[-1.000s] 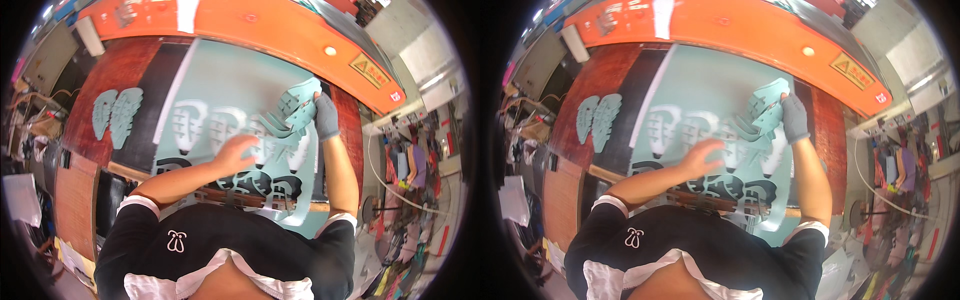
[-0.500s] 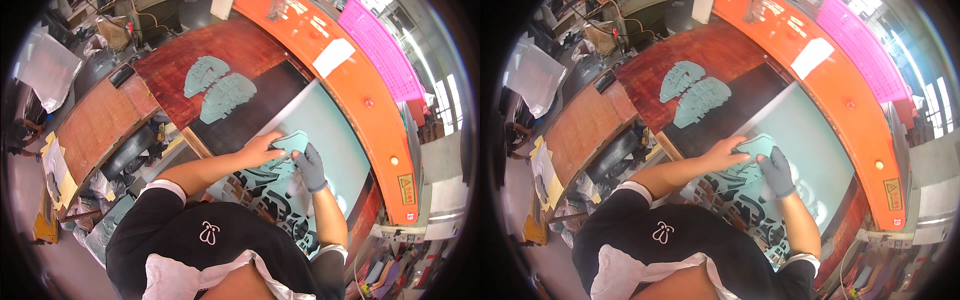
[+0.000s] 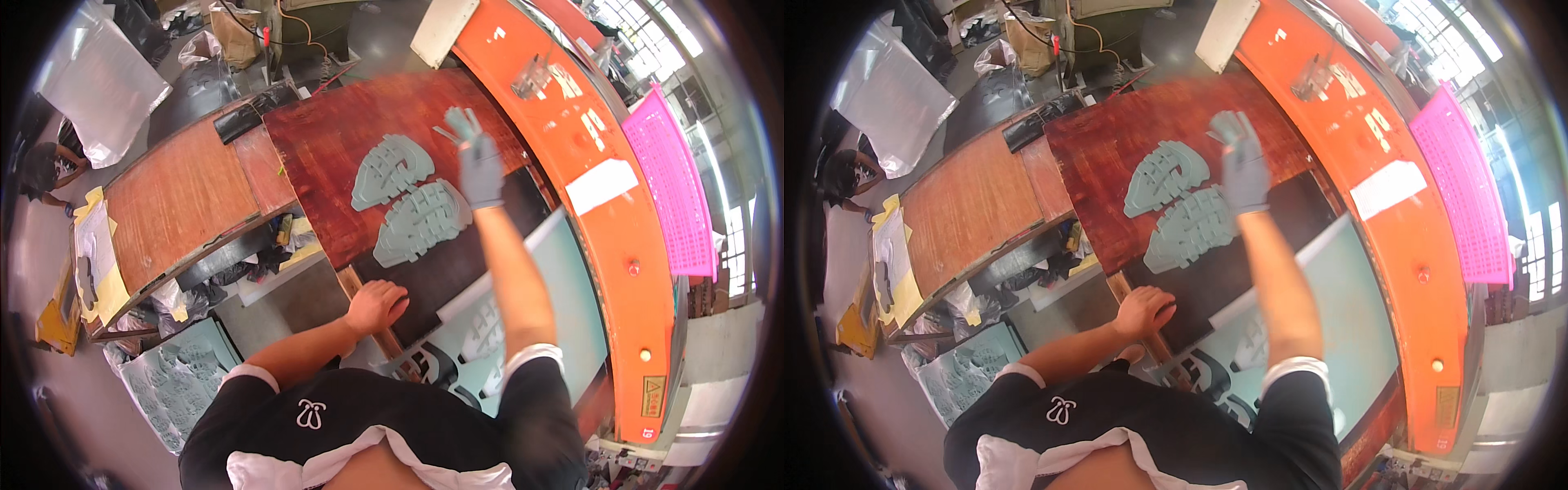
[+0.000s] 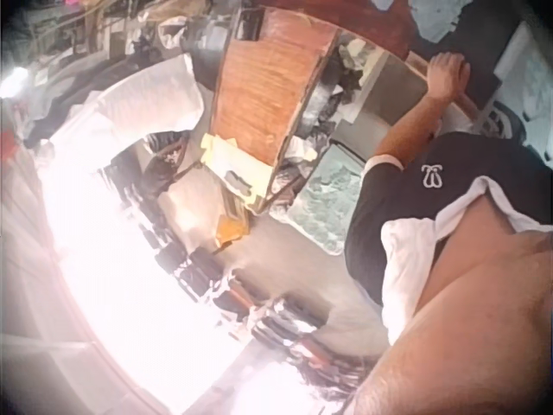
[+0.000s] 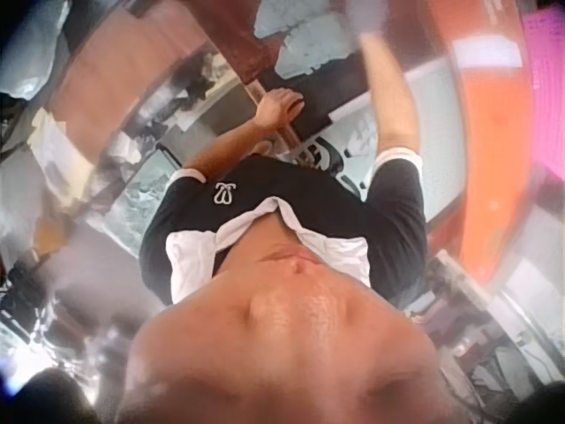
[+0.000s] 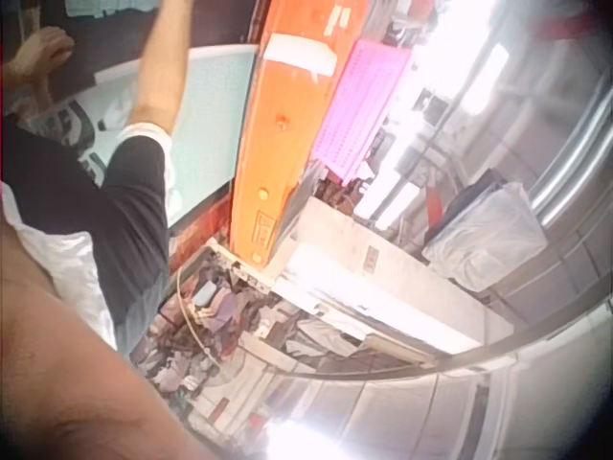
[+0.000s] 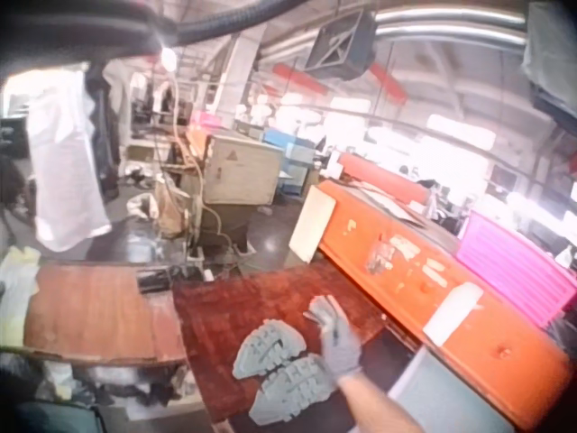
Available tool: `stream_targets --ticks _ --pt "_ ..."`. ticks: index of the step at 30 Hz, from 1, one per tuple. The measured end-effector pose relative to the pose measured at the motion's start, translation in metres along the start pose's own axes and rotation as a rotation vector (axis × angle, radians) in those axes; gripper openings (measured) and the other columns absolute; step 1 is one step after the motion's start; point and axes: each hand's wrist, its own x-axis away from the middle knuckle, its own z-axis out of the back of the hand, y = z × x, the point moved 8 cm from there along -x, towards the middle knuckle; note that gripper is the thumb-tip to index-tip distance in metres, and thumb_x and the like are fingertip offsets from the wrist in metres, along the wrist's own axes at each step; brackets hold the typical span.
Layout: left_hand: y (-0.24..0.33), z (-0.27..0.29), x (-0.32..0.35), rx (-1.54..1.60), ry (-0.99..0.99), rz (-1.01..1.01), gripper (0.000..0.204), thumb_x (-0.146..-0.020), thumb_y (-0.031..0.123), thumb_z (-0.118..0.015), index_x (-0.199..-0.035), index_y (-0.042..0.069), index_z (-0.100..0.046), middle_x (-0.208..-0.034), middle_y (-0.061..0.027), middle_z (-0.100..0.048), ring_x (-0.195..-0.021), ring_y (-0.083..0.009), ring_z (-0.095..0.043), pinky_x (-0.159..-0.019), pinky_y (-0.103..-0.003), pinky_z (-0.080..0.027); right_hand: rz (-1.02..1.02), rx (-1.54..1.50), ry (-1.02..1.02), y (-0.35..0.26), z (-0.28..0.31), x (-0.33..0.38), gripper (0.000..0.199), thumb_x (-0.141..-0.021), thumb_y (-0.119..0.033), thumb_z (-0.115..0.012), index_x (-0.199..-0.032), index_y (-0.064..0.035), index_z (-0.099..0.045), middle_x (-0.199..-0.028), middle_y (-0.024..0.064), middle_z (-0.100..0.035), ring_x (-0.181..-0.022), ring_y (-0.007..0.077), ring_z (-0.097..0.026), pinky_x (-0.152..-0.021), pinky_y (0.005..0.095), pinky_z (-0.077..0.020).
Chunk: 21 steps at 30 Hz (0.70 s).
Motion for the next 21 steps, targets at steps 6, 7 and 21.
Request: stream_targets --ticks 6,7,21 --pt "-0.001 0.008 -0.004 -0.001 0.023 0.01 0.008 -0.075 0.012 -0.065 -0.079 0.007 -0.06 -0.071 -0.007 -0.057 -0.068 -0.0249 -0.058 -0.062 -0.036 -0.046 0.257 0.299 -0.428 -0.015 -0.16 0.091 0.037 -0.073 -0.018 -0.06 -0.109 -0.0095 -0.057 -0.116 0.0147 -0.054 -0.11 0.0334 -0.05 -0.093 0.0438 -0.0384" --pt "0.0 0.009 -0.005 -0.001 0.031 0.005 0.008 -0.074 0.012 -0.065 -0.078 0.007 -0.06 -0.07 -0.0071 -0.057 -0.067 -0.0252 -0.057 -0.062 -0.036 -0.046 0.253 0.267 -0.418 -0.018 -0.155 0.097 0.038 -0.072 -0.017 -0.06 -0.109 -0.0093 -0.058 -0.116 0.015 -0.054 -0.111 0.0332 -0.049 -0.094 0.044 -0.0376" --pt "0.012 -0.005 -0.011 -0.086 -0.05 -0.071 0.002 -0.077 0.009 -0.062 -0.079 0.008 -0.061 -0.07 -0.0089 -0.059 -0.064 -0.0296 -0.056 -0.06 -0.041 -0.044 -0.723 0.296 0.296 0.09 0.271 0.403 0.028 -0.077 -0.015 -0.061 -0.101 -0.0028 -0.057 -0.103 0.0173 -0.058 -0.093 0.0339 -0.056 -0.081 0.0404 -0.0459"
